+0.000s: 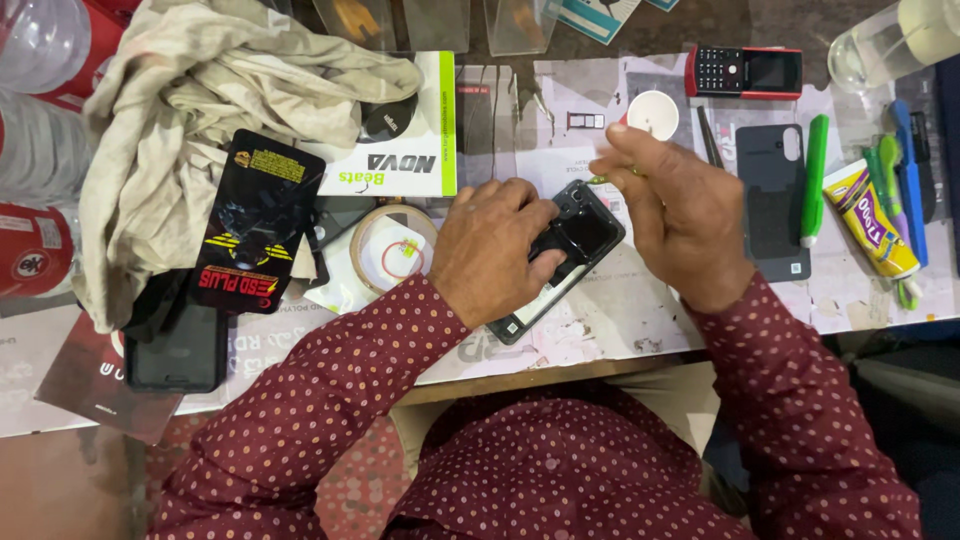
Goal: The person removes a battery from a smartphone, then uses a green screwdriver to unscrew and remove screws from the back of the phone. The person continues to manipulate the phone and tools on the workbench.
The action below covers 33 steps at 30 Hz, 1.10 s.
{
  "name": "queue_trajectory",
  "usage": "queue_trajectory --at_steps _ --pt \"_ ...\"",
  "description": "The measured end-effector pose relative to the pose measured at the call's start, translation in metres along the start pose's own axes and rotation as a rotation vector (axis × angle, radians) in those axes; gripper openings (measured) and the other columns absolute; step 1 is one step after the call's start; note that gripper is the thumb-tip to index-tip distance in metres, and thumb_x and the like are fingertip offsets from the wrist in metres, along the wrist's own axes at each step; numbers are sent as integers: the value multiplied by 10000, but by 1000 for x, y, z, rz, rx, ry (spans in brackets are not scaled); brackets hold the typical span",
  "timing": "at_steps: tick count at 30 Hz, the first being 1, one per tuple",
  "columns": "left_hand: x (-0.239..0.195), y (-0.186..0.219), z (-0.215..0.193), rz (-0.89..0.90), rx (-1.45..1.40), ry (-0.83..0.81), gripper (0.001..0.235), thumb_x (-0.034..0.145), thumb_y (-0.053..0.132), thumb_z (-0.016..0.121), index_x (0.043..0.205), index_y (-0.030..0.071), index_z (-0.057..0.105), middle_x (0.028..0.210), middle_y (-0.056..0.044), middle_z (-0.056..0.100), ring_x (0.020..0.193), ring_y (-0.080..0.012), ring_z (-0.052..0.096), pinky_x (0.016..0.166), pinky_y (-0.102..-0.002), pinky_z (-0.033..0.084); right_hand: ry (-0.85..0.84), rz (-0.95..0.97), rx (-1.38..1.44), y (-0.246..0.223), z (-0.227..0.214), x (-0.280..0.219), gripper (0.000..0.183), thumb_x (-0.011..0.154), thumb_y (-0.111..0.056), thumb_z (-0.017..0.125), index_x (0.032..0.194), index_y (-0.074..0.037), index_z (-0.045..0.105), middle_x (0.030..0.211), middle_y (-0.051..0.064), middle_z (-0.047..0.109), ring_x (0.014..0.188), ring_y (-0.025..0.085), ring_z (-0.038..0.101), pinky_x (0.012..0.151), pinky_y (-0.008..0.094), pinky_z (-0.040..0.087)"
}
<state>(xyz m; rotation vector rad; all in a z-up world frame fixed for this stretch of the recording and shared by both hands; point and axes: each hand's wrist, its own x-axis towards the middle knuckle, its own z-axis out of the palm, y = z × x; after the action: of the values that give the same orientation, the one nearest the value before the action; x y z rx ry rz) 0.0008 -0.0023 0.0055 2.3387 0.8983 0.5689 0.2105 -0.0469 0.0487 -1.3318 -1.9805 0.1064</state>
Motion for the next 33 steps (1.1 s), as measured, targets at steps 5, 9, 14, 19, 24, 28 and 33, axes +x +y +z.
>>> queue_trajectory --at_steps 5,9,14,19,24,28,33 --pt "3 1 -2 2 9 5 389 754 286 825 1066 79 721 1034 -104 637 1033 -315 591 887 -468 423 -31 61 1 2 -2 -1 352 1071 31 710 1394 -25 583 1096 151 761 995 238 784 848 322 639" --pt "1 2 -2 4 8 10 382 750 277 827 1060 79 725 1032 -107 637 1030 -323 589 880 -474 421 -28 33 8 7 1 -7 349 1075 23 724 1386 -35 578 1102 141 758 1011 233 782 849 321 637" --pt "1 0 0 1 -13 -7 384 756 270 837 1066 68 732 1016 -113 629 1024 -320 589 883 -472 420 -37 22 66 17 5 -15 344 1109 39 713 1410 -38 563 1153 137 755 1054 211 780 874 292 656" --pt "0 -1 -1 7 -7 -12 379 756 263 844 1065 71 738 1023 -111 629 1029 -321 587 880 -471 415 -73 21 144 19 4 -10 389 1068 89 673 1418 28 513 1175 170 754 1059 236 774 790 262 638" --pt "1 -2 1 45 -5 25 404 756 264 849 1081 56 729 1037 -115 627 1036 -318 589 885 -470 412 -17 19 138 15 4 -8 372 1115 87 663 1441 6 502 1156 147 736 1065 212 770 887 284 657" --pt "-4 -8 9 52 -15 18 410 788 258 874 1118 62 731 1064 -110 624 1028 -316 580 903 -463 411 21 65 43 22 7 -21 342 1129 54 720 1417 -16 551 1137 129 771 1013 208 803 787 257 648" --pt "-7 -13 11 113 41 14 430 831 257 890 1176 61 725 1129 -108 611 1077 -310 579 934 -467 406 96 158 381 28 -38 -55 326 1170 124 597 1413 -61 482 1149 178 705 1016 248 766 883 346 695"
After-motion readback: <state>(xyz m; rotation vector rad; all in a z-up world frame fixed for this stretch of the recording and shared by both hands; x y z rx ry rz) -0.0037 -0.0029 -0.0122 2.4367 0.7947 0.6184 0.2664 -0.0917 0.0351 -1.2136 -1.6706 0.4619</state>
